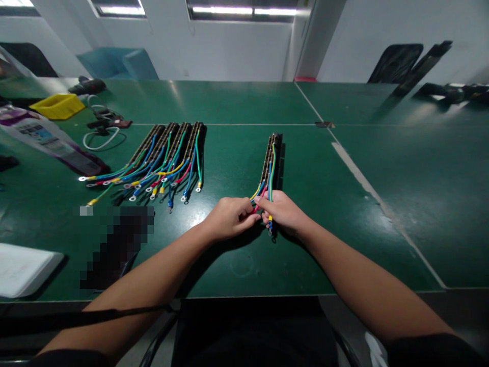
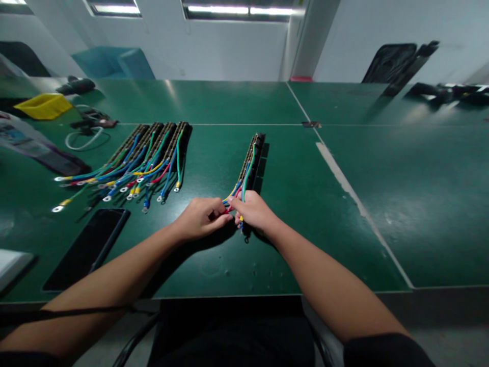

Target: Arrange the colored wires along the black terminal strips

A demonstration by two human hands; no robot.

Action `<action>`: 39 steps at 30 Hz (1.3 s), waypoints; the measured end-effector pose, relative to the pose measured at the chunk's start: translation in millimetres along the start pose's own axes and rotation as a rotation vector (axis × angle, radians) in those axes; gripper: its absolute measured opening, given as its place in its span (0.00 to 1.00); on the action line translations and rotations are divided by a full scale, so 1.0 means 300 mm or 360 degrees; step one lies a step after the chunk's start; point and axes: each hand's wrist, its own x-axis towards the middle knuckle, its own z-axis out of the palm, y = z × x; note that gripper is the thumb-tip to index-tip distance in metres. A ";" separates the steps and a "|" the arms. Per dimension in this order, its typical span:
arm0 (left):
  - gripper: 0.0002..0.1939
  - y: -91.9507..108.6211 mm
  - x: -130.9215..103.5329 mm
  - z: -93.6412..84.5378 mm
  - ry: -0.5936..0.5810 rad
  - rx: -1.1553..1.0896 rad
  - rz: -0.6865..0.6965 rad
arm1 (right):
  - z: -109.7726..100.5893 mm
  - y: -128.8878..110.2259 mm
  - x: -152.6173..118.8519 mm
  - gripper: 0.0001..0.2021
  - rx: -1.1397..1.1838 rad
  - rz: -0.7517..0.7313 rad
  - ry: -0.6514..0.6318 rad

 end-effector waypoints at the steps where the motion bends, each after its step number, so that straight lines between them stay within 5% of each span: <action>1: 0.12 0.001 0.000 -0.001 -0.0008 -0.0015 0.0002 | 0.000 0.001 0.001 0.09 -0.0005 -0.0004 0.0003; 39: 0.12 0.004 -0.005 0.006 0.0024 0.0198 0.0117 | 0.005 0.003 -0.001 0.09 -0.0025 -0.0007 0.0051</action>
